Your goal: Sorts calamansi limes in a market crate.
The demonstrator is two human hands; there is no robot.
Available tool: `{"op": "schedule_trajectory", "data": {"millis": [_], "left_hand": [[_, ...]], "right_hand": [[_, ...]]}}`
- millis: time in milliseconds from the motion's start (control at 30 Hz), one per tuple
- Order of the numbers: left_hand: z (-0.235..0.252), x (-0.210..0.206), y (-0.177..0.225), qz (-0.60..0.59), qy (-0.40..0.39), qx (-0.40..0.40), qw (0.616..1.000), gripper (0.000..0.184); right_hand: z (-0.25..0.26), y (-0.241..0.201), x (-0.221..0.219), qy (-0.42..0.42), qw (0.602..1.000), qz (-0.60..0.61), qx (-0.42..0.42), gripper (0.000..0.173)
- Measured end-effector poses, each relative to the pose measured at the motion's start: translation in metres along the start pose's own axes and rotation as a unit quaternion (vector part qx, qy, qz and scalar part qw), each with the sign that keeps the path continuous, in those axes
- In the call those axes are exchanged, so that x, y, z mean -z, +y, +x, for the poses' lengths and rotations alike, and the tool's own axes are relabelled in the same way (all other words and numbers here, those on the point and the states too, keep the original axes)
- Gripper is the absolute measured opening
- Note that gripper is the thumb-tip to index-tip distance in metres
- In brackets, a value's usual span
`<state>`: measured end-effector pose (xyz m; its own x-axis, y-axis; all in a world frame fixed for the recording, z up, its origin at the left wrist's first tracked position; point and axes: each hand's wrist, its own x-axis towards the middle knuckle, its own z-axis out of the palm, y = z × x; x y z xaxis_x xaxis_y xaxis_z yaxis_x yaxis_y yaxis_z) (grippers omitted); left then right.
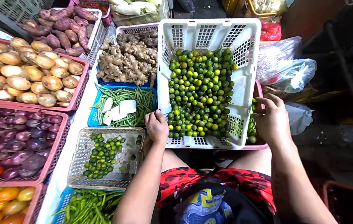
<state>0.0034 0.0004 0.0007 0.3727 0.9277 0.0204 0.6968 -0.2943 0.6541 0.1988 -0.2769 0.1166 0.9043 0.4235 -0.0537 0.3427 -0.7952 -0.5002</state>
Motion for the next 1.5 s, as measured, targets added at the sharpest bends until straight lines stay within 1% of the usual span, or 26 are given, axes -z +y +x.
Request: {"op": "schedule_trajectory", "data": {"millis": [100,167,233,333,400,467,500,533,600,633,700,733,767,900,933,1000,1033,1100,1133,1200,1267,1300,1367,1400,1433,1500], "left_hand": [[-0.003,0.001,-0.002,0.001,0.000,0.002,1.000,0.054],[-0.002,0.000,-0.002,0.003,0.004,0.001,1.000,0.054],[0.001,0.000,-0.002,0.003,0.004,0.000,1.000,0.053],[-0.001,-0.001,-0.002,0.010,-0.006,-0.003,1.000,0.055],[0.000,-0.001,-0.002,0.008,-0.001,0.005,1.000,0.054],[0.001,-0.001,-0.003,0.008,0.004,0.011,1.000,0.054],[0.002,-0.002,-0.004,0.010,0.004,0.012,1.000,0.053],[0.003,-0.002,-0.004,0.009,0.004,0.012,1.000,0.053],[0.002,-0.002,-0.002,0.002,0.001,0.013,1.000,0.052],[0.002,-0.001,-0.001,-0.001,0.000,0.014,1.000,0.052],[0.001,-0.001,-0.001,-0.003,0.001,0.012,1.000,0.054],[0.000,0.000,-0.002,-0.004,0.002,0.009,1.000,0.055],[0.001,0.000,-0.002,-0.003,0.000,0.007,1.000,0.055],[-0.001,-0.002,-0.002,0.008,0.001,0.006,1.000,0.053],[-0.001,-0.003,-0.001,0.007,0.003,0.010,1.000,0.053],[0.001,-0.002,-0.001,0.000,0.004,0.014,1.000,0.052],[0.001,-0.001,-0.002,-0.006,0.007,0.011,1.000,0.051],[-0.004,-0.001,-0.006,-0.004,0.031,-0.024,0.999,0.046],[-0.009,-0.001,-0.007,0.011,0.054,-0.072,0.996,0.046],[-0.024,-0.010,-0.002,0.029,0.107,-0.231,0.967,0.051],[-0.049,-0.030,0.028,0.003,0.050,-0.349,0.936,0.039],[-0.060,-0.043,0.049,0.018,-0.024,-0.370,0.929,0.030],[-0.065,-0.068,0.091,0.109,-0.226,-0.317,0.915,0.032],[-0.061,-0.084,0.106,0.142,-0.287,-0.272,0.908,0.037],[-0.057,-0.099,0.112,0.158,-0.305,-0.237,0.909,0.039],[-0.053,-0.117,0.114,0.181,-0.277,-0.207,0.921,0.032]], "right_hand": [[0.006,-0.008,-0.037,0.040,0.986,0.110,0.119,0.032],[0.015,-0.004,-0.065,0.046,0.976,0.117,0.180,0.024],[0.020,-0.010,-0.088,0.013,0.965,0.090,0.245,0.019],[0.030,-0.025,-0.126,-0.116,0.926,-0.051,0.356,0.034],[0.045,-0.034,-0.150,-0.211,0.871,-0.205,0.394,0.041],[0.058,-0.042,-0.160,-0.244,0.826,-0.280,0.423,0.036],[0.065,-0.044,-0.156,-0.242,0.824,-0.275,0.431,0.032],[0.071,-0.045,-0.147,-0.231,0.841,-0.239,0.428,0.028],[0.078,-0.044,-0.118,-0.190,0.910,-0.094,0.357,0.028],[0.079,-0.044,-0.100,-0.166,0.944,-0.025,0.285,0.031],[0.081,-0.038,-0.074,-0.138,0.977,0.051,0.153,0.037],[0.080,-0.033,-0.070,-0.137,0.981,0.050,0.125,0.034],[0.077,-0.027,-0.075,-0.139,0.981,0.022,0.134,0.031],[0.063,-0.006,-0.125,-0.158,0.931,-0.225,0.239,0.028],[0.064,-0.002,-0.132,-0.151,0.925,-0.241,0.252,0.025],[0.067,-0.002,-0.124,-0.119,0.953,-0.159,0.230,0.025],[0.067,-0.005,-0.111,-0.109,0.972,-0.081,0.191,0.030],[0.061,-0.012,-0.081,-0.114,0.987,0.063,0.091,0.038],[0.055,-0.015,-0.071,-0.119,0.988,0.082,0.062,0.039],[0.042,-0.015,-0.077,-0.112,0.991,0.010,0.079,0.036],[0.036,-0.010,-0.104,-0.130,0.983,-0.108,0.073,0.032],[0.033,-0.007,-0.117,-0.147,0.976,-0.148,0.061,0.030],[0.032,-0.002,-0.130,-0.155,0.971,-0.175,0.055,0.030],[0.033,-0.001,-0.130,-0.160,0.969,-0.179,0.052,0.032],[0.032,-0.003,-0.128,-0.169,0.967,-0.186,0.046,0.034],[0.031,-0.010,-0.123,-0.192,0.961,-0.199,0.028,0.034]]}}
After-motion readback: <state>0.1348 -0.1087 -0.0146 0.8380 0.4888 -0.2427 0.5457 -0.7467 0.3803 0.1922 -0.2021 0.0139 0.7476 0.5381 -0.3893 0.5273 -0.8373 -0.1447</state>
